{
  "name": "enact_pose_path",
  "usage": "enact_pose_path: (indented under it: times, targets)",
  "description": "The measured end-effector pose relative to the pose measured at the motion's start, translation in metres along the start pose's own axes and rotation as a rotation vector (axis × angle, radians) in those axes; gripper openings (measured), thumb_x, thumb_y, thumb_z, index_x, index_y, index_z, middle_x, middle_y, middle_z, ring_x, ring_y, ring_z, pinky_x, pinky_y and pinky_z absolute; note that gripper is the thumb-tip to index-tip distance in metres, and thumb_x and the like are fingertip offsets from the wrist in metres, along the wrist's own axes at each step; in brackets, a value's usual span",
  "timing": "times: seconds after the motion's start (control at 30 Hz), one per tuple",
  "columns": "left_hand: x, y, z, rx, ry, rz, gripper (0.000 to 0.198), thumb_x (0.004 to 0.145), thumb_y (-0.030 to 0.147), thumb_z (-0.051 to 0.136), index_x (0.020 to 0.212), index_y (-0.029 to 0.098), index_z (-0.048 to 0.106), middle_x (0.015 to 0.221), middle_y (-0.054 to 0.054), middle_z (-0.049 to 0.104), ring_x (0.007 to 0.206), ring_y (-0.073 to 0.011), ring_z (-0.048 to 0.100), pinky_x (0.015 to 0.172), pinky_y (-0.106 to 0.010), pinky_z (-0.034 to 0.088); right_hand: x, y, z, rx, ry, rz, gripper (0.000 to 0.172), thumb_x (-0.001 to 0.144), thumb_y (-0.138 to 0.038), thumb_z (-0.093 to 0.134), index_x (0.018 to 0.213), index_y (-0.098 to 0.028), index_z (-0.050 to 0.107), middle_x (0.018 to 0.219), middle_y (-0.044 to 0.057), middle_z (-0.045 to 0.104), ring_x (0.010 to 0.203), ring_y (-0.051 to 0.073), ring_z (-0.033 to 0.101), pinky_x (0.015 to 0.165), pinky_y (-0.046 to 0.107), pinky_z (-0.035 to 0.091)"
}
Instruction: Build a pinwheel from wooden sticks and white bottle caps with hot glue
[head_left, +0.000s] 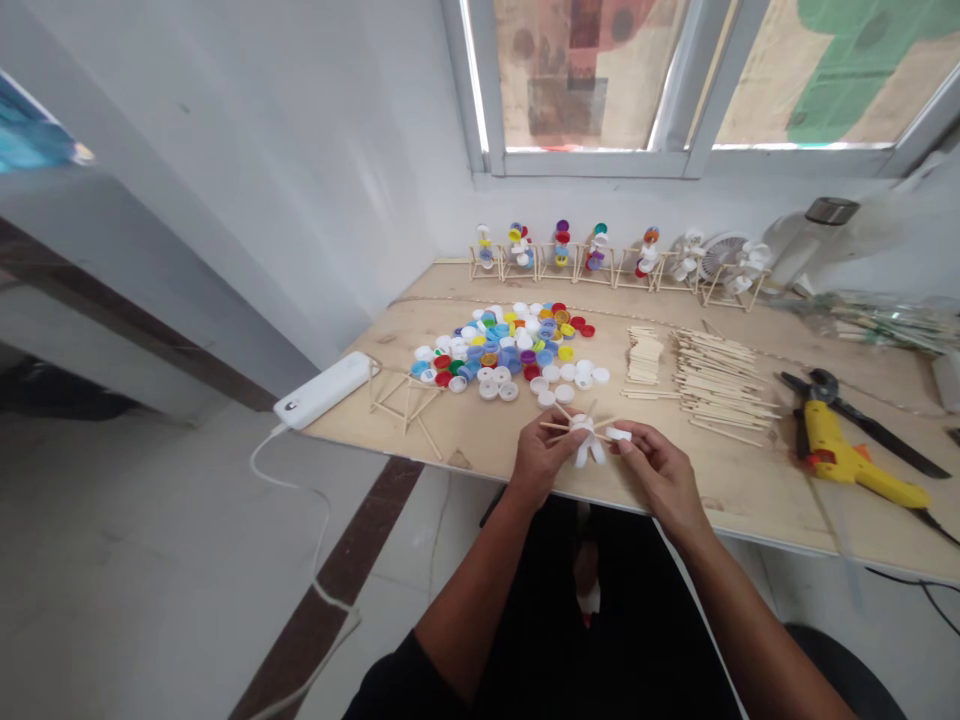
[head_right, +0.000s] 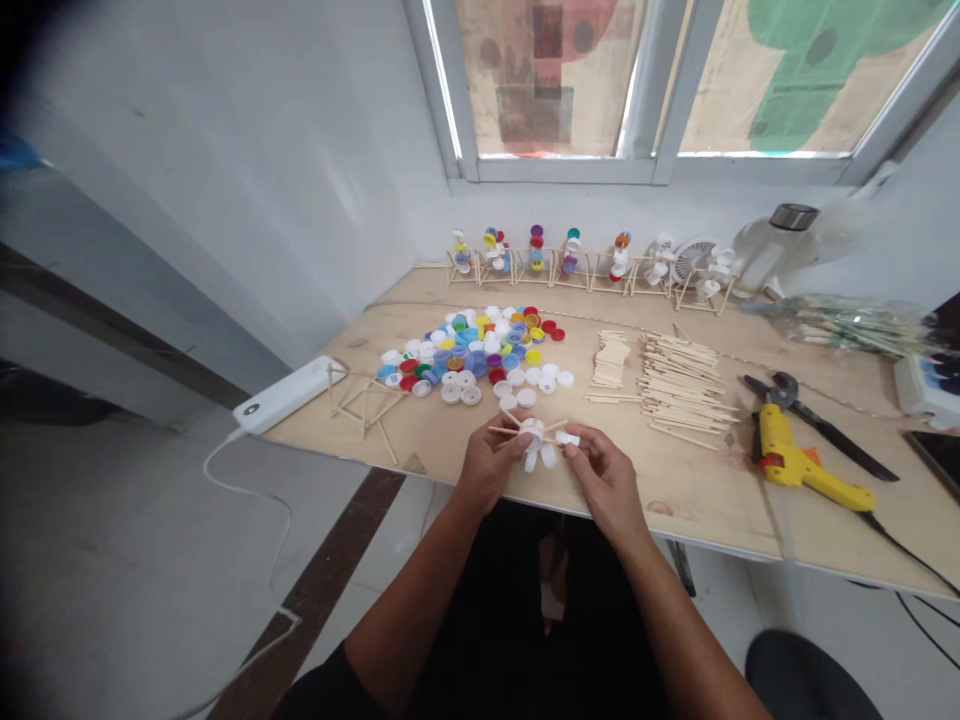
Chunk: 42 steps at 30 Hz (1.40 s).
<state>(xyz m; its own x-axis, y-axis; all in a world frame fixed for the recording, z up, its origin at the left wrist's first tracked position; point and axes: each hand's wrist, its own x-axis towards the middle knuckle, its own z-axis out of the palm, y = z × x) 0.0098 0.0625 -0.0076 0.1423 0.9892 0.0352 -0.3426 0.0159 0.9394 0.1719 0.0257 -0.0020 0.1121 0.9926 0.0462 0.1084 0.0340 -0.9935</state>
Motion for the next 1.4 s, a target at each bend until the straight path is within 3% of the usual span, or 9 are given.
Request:
enact_pose_path:
  times: [0.7,1.4]
  targets:
    - [0.0003,-0.0015,-0.0008,0.01,0.004,0.0,0.034,0.066,0.039,0.076,0.087,0.015,0.065,0.073,-0.001,0.065,0.065,-0.0126,0.059,0.062,-0.023,0.047,-0.0004,0.004,-0.002,-0.035,-0.037,-0.046,0.038,0.08,-0.042,0.064,0.111,-0.021,0.06,0.099,0.007,0.07,0.092,0.021,0.064,0.082,0.034,0.049]
    - [0.0002,-0.0016,-0.0016,-0.015,0.0,-0.011,0.035,0.064,0.037,0.078,0.09,0.016,0.068,0.077,-0.001,0.067,0.07,-0.0141,0.061,0.066,-0.024,0.047,0.003,-0.0009,-0.0005,-0.015,0.015,-0.017,0.036,0.078,-0.046,0.064,0.104,-0.021,0.063,0.093,0.005,0.069,0.087,0.02,0.063,0.075,0.031,0.049]
